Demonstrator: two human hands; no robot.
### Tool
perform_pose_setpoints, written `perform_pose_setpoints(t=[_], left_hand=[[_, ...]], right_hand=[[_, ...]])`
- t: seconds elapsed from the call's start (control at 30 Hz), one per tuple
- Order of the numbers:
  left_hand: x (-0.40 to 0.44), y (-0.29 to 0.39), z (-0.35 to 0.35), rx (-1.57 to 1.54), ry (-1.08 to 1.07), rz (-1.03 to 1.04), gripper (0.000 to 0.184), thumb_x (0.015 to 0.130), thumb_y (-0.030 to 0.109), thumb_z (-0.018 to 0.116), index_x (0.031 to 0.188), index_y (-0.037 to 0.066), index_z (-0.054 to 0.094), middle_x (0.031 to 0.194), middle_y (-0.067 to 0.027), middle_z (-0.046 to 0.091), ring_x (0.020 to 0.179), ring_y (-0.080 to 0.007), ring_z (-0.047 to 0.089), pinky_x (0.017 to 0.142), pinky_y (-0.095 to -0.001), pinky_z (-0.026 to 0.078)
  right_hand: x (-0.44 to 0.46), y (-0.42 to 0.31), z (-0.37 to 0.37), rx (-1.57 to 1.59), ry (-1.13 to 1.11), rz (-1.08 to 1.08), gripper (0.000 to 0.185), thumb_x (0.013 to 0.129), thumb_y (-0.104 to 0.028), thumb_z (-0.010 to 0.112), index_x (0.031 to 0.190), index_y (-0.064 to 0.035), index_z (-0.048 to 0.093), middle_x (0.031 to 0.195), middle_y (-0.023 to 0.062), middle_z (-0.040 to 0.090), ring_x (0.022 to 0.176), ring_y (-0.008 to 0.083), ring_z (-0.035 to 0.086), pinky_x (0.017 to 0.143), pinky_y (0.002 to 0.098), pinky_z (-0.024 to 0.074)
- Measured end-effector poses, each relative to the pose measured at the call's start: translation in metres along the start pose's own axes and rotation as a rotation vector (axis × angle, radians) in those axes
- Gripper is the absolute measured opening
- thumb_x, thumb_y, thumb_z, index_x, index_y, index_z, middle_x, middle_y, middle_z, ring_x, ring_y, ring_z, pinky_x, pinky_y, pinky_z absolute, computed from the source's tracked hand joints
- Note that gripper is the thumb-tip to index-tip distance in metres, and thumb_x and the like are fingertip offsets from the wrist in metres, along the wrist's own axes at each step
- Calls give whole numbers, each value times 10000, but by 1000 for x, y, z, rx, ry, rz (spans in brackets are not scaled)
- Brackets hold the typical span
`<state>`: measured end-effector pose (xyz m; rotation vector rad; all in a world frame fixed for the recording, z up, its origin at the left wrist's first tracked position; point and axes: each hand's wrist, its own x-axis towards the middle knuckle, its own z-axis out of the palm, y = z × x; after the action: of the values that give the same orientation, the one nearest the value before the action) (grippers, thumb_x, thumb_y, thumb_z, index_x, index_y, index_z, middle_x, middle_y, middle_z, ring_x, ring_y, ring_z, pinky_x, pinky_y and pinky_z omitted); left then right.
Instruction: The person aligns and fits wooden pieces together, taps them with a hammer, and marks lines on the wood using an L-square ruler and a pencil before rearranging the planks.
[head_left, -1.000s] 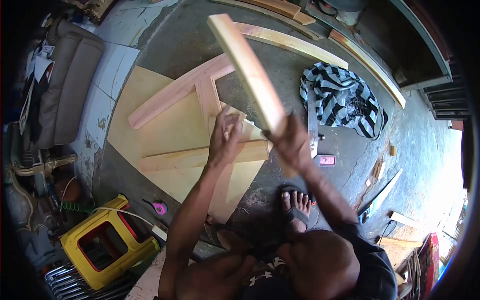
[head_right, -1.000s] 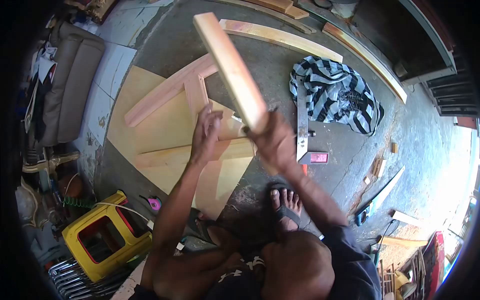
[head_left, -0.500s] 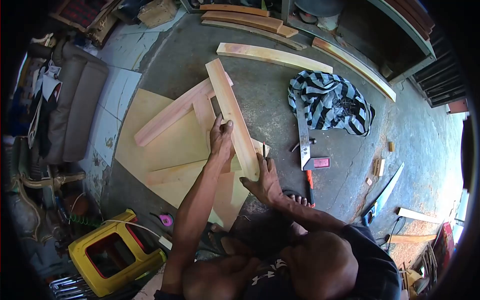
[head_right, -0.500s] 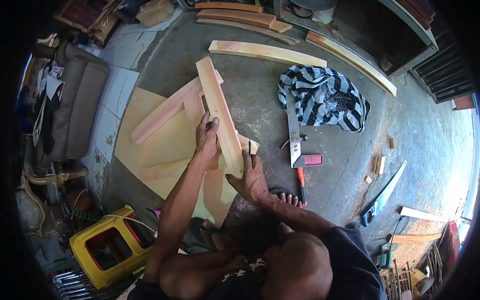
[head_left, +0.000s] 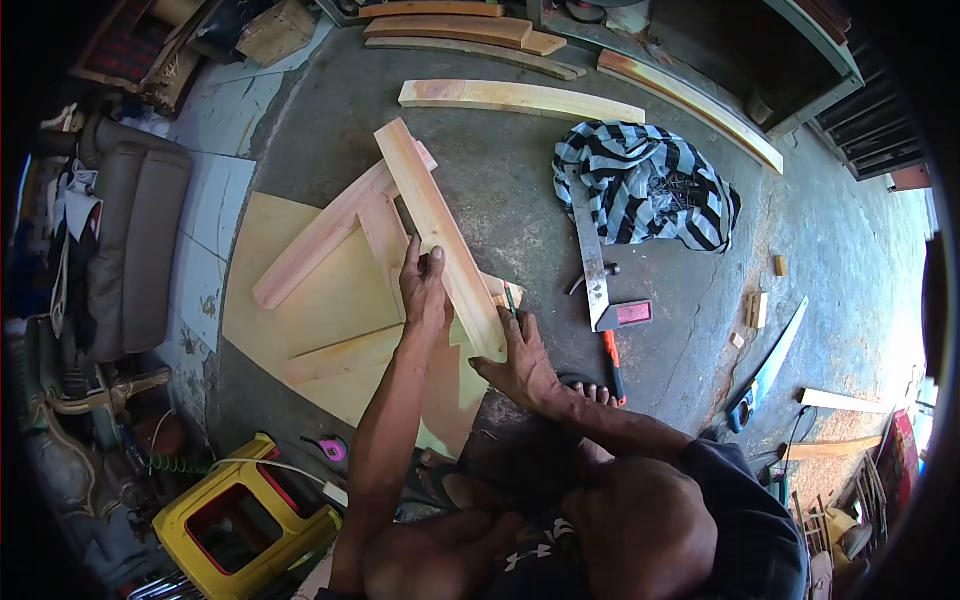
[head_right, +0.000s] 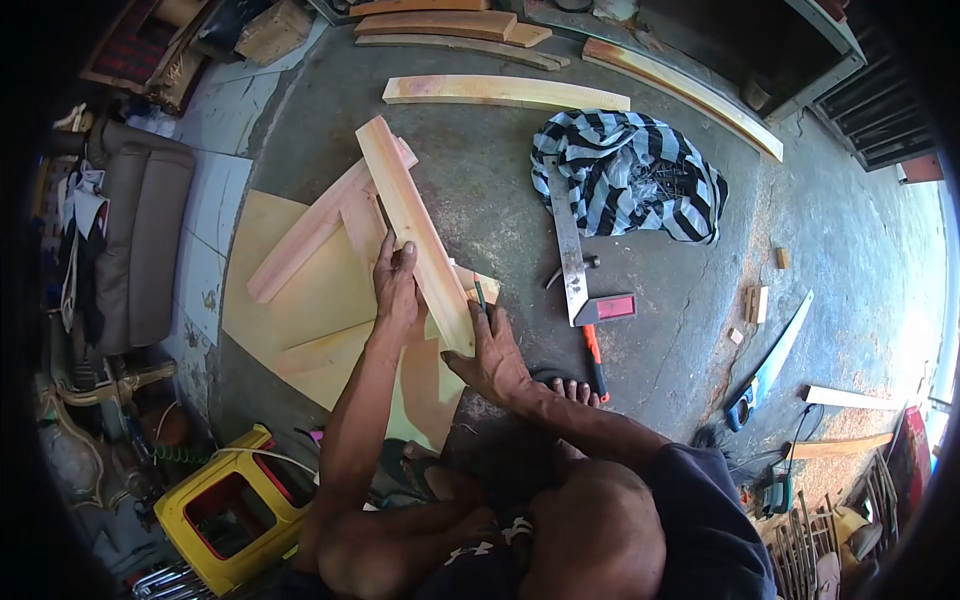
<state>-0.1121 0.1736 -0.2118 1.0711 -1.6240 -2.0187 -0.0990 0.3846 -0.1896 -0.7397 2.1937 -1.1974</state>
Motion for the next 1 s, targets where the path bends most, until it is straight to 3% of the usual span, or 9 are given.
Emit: perform_pose_setpoints(t=[0.2, 0.3, 0.4, 0.53, 0.77, 1.0], left_hand=[[7, -10, -9, 15, -34, 42, 655, 1030, 167, 648, 1584, -1, 341, 1088, -32, 634, 970, -127, 581, 901, -281, 479], [13, -17, -12, 38, -49, 28, 676, 1023, 183, 658, 1593, 20, 333, 1093, -46, 630, 974, -135, 591, 901, -286, 496], [1, 1, -5, 22, -17, -52, 677, 1017, 206, 657, 1591, 39, 341, 1055, -71, 631, 942, -151, 614, 798, -319, 562], [2, 4, -6, 5, -48, -85, 746, 1003, 251, 694, 1596, 23, 302, 1014, -66, 618, 922, -145, 634, 773, -317, 578], [5, -2, -9, -52, -50, -74, 795, 984, 257, 730, 1597, 8, 289, 997, -44, 611, 919, -129, 615, 830, -308, 563], [-3, 8, -1, -41, -9, -67, 760, 994, 244, 716, 1589, 2, 310, 1006, -41, 609, 946, -131, 607, 854, -309, 550]], right_hand=[[-5, 4, -1, 50, 19, -35, 977, 792, -300, 864, 1507, 67, 308, 1338, 326, 380, 1248, 497, 461, 1033, 508, 483], [-13, 11, -2, 46, 91, 24, 909, 805, -317, 858, 1473, 57, 368, 1310, 304, 433, 1211, 464, 518, 1004, 485, 500], [-23, 20, -3, 189, 80, 245, 780, 841, -423, 812, 1375, 58, 509, 1162, 258, 625, 1121, 391, 592, 962, 477, 500], [-24, 21, -2, 306, 54, 316, 685, 870, -452, 796, 1335, 5, 585, 1017, 205, 695, 964, 316, 683, 885, 433, 537], [-23, 12, -13, 334, 36, 373, 644, 875, -456, 790, 1301, -3, 625, 1046, 197, 693, 970, 303, 677, 877, 432, 528], [-20, 13, -19, 324, -34, 386, 695, 893, -453, 780, 1387, -5, 585, 1114, 195, 701, 1034, 280, 670, 915, 400, 521]])
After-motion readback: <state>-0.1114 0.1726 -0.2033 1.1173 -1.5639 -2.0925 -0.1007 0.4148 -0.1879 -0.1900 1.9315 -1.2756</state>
